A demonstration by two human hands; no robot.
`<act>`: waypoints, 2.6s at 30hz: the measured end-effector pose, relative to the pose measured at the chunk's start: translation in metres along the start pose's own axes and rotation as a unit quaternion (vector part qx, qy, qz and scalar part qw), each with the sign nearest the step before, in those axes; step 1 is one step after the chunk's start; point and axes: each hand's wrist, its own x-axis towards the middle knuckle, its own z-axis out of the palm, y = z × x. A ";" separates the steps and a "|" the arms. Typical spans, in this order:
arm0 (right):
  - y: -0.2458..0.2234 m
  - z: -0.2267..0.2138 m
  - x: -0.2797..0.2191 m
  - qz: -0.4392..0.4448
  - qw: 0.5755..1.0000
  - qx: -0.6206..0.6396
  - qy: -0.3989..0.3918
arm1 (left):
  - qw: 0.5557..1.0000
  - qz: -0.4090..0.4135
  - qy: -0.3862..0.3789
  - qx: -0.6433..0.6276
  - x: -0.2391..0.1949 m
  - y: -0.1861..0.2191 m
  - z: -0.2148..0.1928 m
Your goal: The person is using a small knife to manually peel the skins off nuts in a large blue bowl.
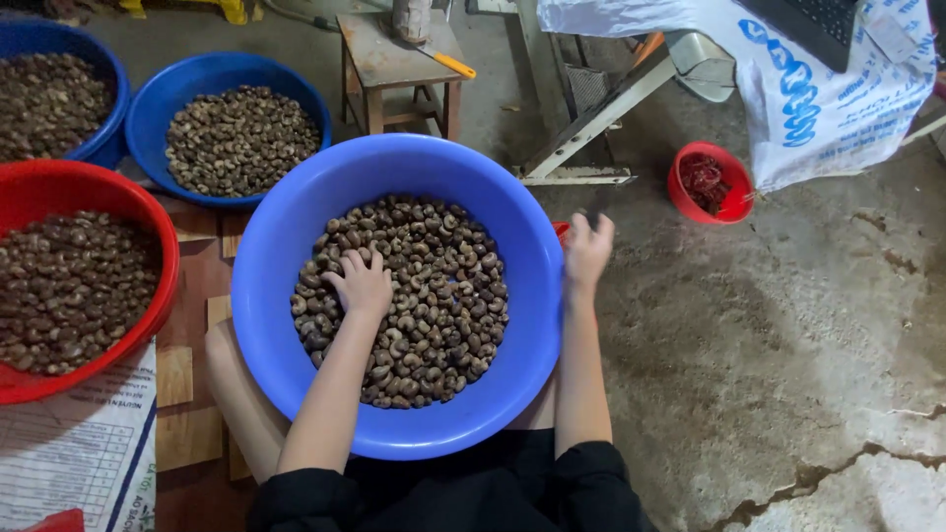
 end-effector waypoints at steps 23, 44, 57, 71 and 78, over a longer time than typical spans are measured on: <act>-0.068 0.111 -0.105 -0.071 0.900 -0.057 -0.426 | 0.851 0.162 0.025 -0.498 -0.034 0.019 -0.173; -0.083 0.109 -0.128 -0.373 0.820 -0.290 -0.322 | 0.832 0.071 0.147 -0.530 -0.025 0.002 -0.175; -0.072 0.110 -0.131 -0.355 0.798 -0.329 -0.360 | 0.896 0.105 0.176 -0.395 -0.026 -0.001 -0.165; -0.073 0.102 -0.123 -0.242 0.809 -0.288 -0.452 | 0.887 0.109 0.177 -0.413 -0.026 -0.002 -0.167; -0.080 0.099 -0.129 -0.240 0.814 -0.292 -0.441 | 0.893 0.115 0.180 -0.397 -0.028 -0.005 -0.165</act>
